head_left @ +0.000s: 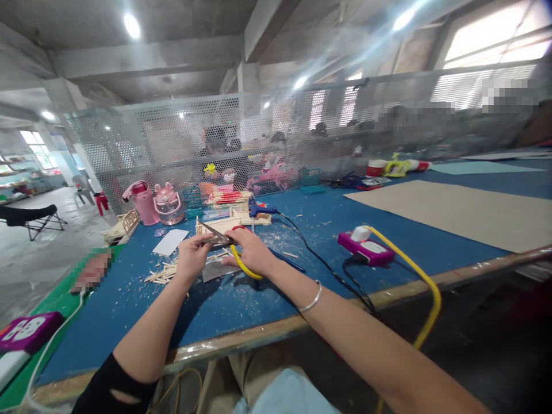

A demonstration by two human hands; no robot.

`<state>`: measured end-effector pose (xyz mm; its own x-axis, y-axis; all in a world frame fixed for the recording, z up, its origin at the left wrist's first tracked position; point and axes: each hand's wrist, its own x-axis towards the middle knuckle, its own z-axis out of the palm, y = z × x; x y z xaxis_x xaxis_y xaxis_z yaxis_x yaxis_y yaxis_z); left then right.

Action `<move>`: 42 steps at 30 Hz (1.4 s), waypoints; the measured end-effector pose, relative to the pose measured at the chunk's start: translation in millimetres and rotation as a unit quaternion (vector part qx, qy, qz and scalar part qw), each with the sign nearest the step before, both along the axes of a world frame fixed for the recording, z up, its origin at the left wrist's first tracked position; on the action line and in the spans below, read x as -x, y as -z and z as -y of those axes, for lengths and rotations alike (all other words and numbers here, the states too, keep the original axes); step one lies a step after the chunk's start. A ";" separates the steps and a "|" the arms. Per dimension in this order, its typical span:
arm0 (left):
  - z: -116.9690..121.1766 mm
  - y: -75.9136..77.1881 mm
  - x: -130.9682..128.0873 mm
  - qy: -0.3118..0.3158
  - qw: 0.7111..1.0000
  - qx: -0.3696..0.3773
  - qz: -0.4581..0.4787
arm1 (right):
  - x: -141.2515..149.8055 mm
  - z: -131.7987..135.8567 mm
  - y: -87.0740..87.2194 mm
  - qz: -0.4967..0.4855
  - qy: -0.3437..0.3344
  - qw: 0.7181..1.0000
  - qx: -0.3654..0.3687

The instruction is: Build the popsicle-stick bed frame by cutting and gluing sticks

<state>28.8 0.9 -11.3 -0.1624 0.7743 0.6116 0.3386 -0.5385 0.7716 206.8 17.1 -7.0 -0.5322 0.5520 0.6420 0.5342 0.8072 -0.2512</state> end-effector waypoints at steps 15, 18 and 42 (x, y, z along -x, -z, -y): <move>8.9 -7.9 -5.8 0.019 1.000 0.021 -0.010 | -2.1 -3.2 2.2 -0.021 -0.008 0.999 0.027; 8.5 -8.5 -5.9 0.019 0.999 0.031 -0.011 | -1.9 -1.8 0.5 -0.010 -0.008 0.999 0.039; 2.1 -1.5 5.1 -0.011 0.995 -0.042 -0.094 | 3.9 5.3 -2.9 -0.009 -0.011 0.999 0.040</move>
<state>23.7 -1.3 -9.8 -0.0557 0.7160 0.6959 0.4852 -0.5897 0.6456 202.9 11.8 -4.2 -0.5341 0.5905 0.6050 0.5113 0.7956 -0.3250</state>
